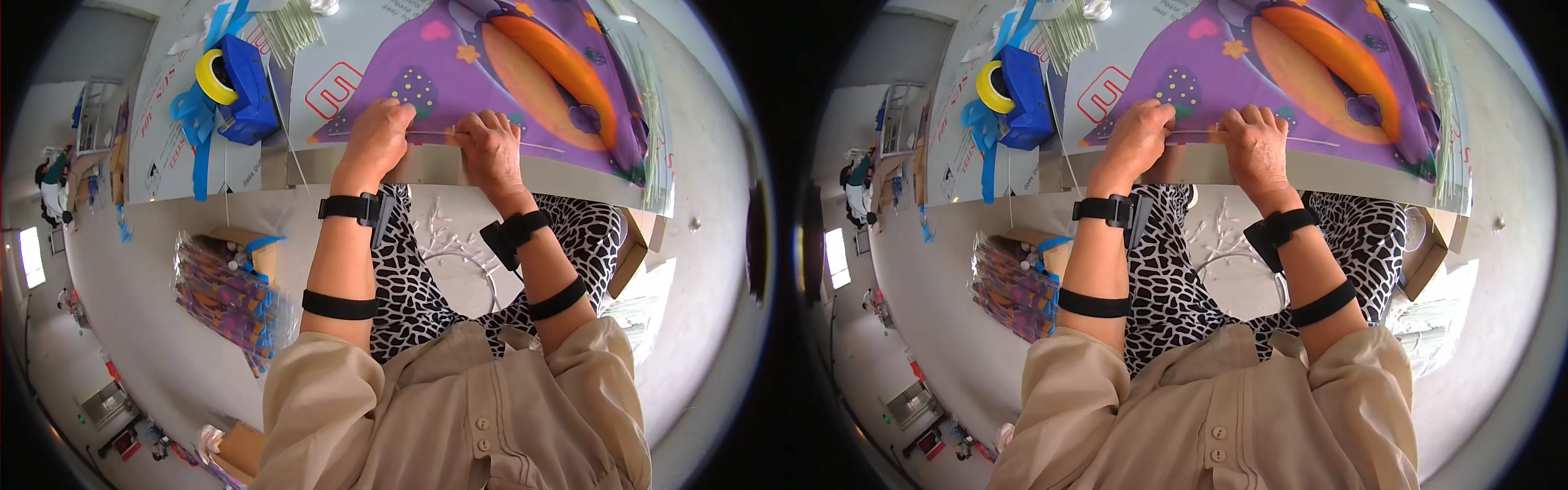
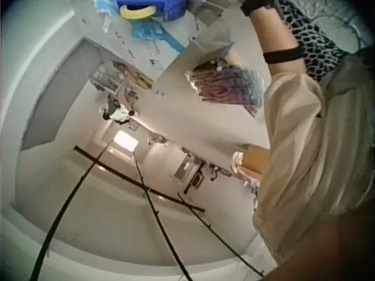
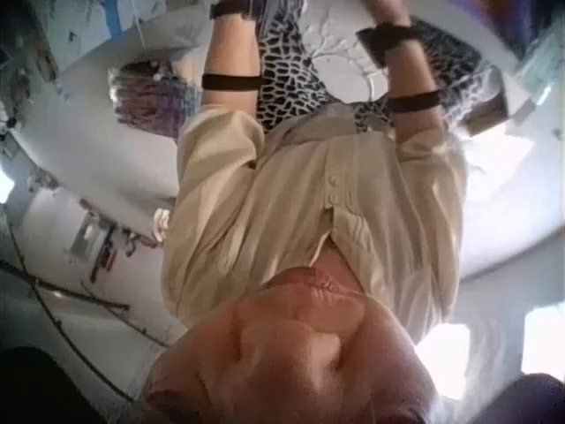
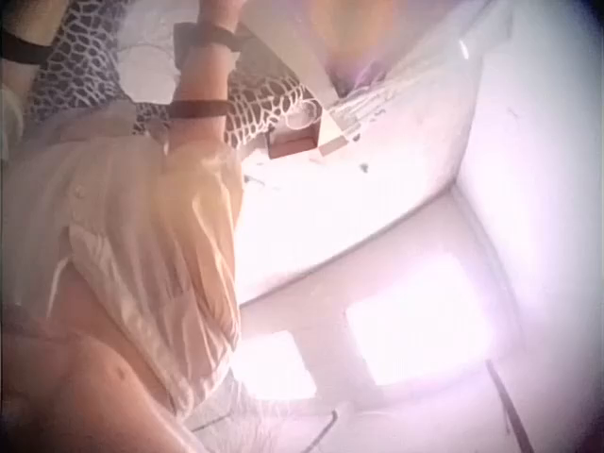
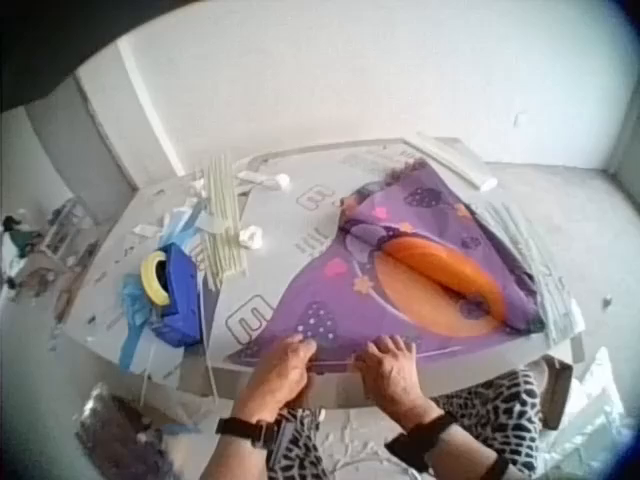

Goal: Assembling a colorful plastic kite by inserting a support rod and securing it with adhesive tape.

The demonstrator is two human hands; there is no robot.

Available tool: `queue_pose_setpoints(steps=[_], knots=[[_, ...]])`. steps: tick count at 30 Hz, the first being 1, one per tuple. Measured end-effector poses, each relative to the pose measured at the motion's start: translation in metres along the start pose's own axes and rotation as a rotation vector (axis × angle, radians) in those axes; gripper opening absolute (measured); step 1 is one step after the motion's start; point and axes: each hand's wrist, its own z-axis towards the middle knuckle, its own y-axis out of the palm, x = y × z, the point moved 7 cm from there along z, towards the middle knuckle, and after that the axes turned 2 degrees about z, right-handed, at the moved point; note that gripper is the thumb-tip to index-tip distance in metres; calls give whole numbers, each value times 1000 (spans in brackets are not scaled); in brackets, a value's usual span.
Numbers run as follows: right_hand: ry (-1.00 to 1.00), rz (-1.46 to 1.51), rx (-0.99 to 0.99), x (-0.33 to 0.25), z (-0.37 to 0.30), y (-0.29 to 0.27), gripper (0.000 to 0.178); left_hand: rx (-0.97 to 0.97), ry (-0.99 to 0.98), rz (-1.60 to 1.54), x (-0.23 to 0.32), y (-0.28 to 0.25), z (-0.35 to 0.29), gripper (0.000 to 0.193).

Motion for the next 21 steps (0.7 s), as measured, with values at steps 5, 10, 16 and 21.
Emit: queue_pose_setpoints(steps=[5, 10, 16, 21], knots=[[-37, 118, 157, 8, 0, -16, 7, 309, -138, 20, 2, -46, -31, 7], [53, 329, 188, -17, -7, -43, 7, 502, -536, 343, -52, -62, -137, 15], [45, 726, -142, -85, -15, 2, 12, 379, -1053, -734, -102, -4, -187, 29], [116, 833, -364, -136, -19, 59, 19, 435, -975, -1022, -57, -23, -192, 30]])
